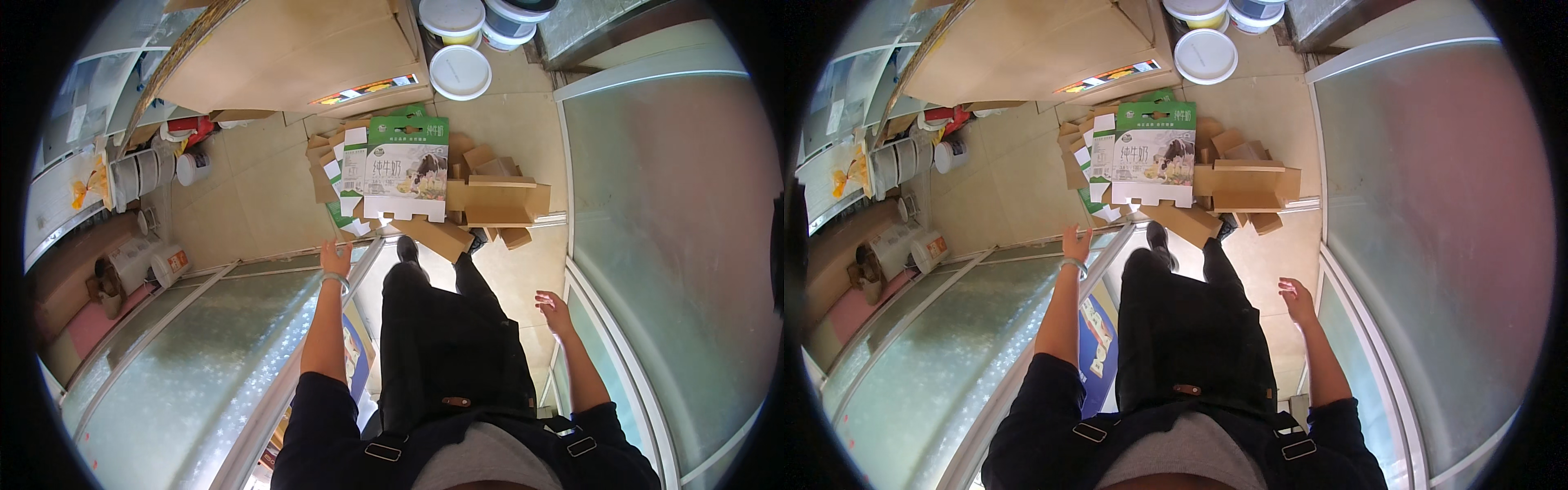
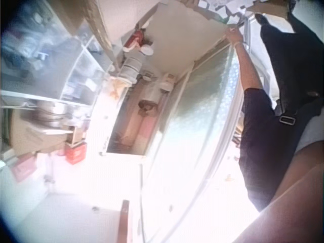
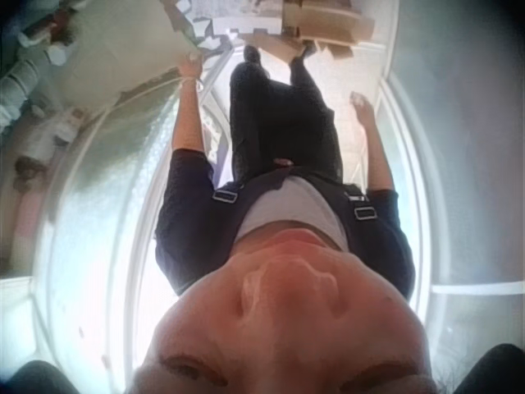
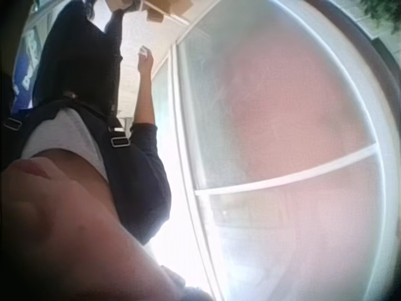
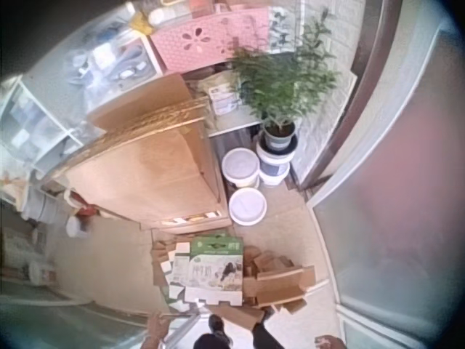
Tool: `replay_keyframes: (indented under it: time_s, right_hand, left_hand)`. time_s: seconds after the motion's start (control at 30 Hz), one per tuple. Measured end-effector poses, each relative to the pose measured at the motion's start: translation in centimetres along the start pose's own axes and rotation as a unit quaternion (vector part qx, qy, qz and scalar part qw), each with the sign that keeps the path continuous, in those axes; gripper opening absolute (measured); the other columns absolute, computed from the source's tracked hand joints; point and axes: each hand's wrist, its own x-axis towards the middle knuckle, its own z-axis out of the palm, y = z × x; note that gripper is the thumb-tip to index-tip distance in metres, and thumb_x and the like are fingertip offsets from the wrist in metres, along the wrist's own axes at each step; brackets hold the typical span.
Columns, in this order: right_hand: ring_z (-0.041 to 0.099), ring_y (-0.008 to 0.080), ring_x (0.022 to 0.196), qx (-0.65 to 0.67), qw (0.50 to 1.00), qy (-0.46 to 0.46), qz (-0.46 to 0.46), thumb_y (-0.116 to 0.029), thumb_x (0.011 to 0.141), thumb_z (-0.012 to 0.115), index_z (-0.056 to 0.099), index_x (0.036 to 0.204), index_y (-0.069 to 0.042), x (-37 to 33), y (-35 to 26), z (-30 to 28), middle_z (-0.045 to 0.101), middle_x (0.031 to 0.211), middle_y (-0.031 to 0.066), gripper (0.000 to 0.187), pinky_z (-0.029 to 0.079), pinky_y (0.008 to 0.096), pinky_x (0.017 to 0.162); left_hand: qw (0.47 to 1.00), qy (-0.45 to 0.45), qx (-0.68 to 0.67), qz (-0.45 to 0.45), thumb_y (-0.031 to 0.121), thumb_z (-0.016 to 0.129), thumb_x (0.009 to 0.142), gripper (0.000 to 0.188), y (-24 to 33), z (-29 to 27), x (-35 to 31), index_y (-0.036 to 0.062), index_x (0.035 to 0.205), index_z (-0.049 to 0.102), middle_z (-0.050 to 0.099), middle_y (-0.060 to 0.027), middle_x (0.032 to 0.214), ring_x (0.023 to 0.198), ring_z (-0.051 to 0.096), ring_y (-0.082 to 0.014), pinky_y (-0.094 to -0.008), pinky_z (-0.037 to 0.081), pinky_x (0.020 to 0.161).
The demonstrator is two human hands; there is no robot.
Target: The person assembles flat-packed cardboard boxes by folding and interlocking tabs. They handle multiple boxes one at a time, folding sides and locking flaps to form rectangular containers.
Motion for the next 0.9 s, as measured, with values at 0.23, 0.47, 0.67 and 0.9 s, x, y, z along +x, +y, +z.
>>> replay_keyframes:
  time_s: [0.23,0.47,0.67,0.9]
  right_hand:
    - [0.063,0.0228,0.107,0.031,0.999,0.005,-0.021,-0.005,0.090,0.054,0.058,0.124,-0.001,2.5,2.1,2.5,0.065,0.116,0.0158,0.035,0.050,0.0332,0.093]
    - [0.058,0.0241,0.113,0.133,0.985,0.094,0.054,-0.021,0.084,0.074,0.058,0.126,-0.003,8.8,3.3,9.1,0.060,0.128,0.0123,0.049,0.048,0.0347,0.095]
    - [0.035,0.0317,0.139,0.286,0.910,0.218,0.205,-0.039,0.081,0.077,0.034,0.145,0.004,19.0,5.0,13.6,0.037,0.149,0.0235,0.089,0.030,0.0425,0.113]
    - [0.050,0.0261,0.122,0.513,0.710,0.375,0.305,-0.013,0.076,0.081,0.045,0.136,-0.004,35.3,8.3,17.9,0.048,0.136,0.0162,0.070,0.042,0.0399,0.099]
  left_hand:
    - [0.973,-0.174,-0.152,-0.008,0.038,0.060,0.095,0.047,-2.0,0.3,-1.0,-0.0017,0.120,0.062,0.063,-0.0225,0.123,0.118,0.059,-0.0338,-0.0392,0.043,0.103]
    - [0.985,-0.148,-0.075,0.037,0.030,0.062,0.093,0.045,-0.3,1.0,2.1,-0.0006,0.125,0.059,0.060,-0.0220,0.125,0.118,0.056,-0.0356,-0.0423,0.043,0.103]
    - [0.939,-0.161,-0.117,0.281,0.021,0.073,0.083,0.071,12.7,9.3,11.3,-0.0075,0.139,0.040,0.043,-0.0256,0.143,0.134,0.041,-0.0383,-0.0409,0.034,0.111]
    - [0.763,-0.264,0.203,0.554,0.031,0.086,0.063,0.110,29.7,24.3,11.3,0.0093,0.151,0.025,0.032,-0.0161,0.151,0.141,0.029,-0.0341,-0.0485,0.025,0.116]
